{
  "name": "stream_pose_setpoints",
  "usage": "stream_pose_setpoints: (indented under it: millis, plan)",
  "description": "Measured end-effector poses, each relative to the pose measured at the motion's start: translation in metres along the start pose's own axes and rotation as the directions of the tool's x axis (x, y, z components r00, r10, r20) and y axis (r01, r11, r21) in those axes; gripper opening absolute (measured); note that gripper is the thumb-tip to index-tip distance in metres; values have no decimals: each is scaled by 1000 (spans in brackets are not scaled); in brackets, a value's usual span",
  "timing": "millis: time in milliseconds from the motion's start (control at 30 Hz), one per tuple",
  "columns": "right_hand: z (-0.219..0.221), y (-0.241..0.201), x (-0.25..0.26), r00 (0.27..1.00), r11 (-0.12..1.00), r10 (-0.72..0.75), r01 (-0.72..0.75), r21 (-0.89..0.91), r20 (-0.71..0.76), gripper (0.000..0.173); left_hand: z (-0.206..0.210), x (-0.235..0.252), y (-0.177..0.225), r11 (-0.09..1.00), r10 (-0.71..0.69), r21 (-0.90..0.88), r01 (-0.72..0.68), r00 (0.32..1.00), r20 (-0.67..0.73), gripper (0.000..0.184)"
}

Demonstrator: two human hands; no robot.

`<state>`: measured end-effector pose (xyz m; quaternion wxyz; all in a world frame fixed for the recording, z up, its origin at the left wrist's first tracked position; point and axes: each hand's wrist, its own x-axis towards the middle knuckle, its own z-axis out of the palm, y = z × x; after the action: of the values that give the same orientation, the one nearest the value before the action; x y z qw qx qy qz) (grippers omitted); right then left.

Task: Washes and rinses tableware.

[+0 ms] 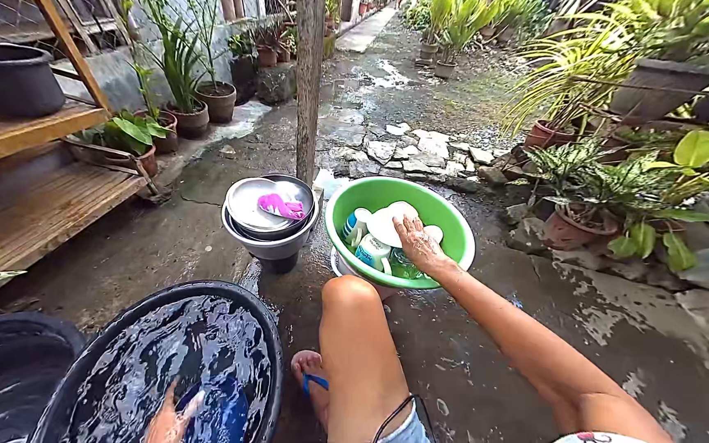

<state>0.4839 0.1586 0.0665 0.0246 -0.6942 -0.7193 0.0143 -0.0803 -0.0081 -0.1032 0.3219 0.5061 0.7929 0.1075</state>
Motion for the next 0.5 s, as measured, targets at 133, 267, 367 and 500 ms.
stream_pose_setpoints:
  millis: [133,267,367,500]
  plan:
    - [-5,-3,-8,999,999,7,-6,-34,44,61,-8,-1,6,993,-114,27,111,981,154,53]
    - [-39,-50,-15,999,1000,-18,18,0,-34,67,-7,-8,0,975,-97,-193,112,992,86,43]
    - [-71,-128,-26,957,923,-286,290,254,-53,52,-12,-13,4,961,-108,-246,126,990,86,46]
    - [-47,-262,-30,740,648,-639,368,667,212,42,-17,-18,9,943,-158,-288,169,986,61,51]
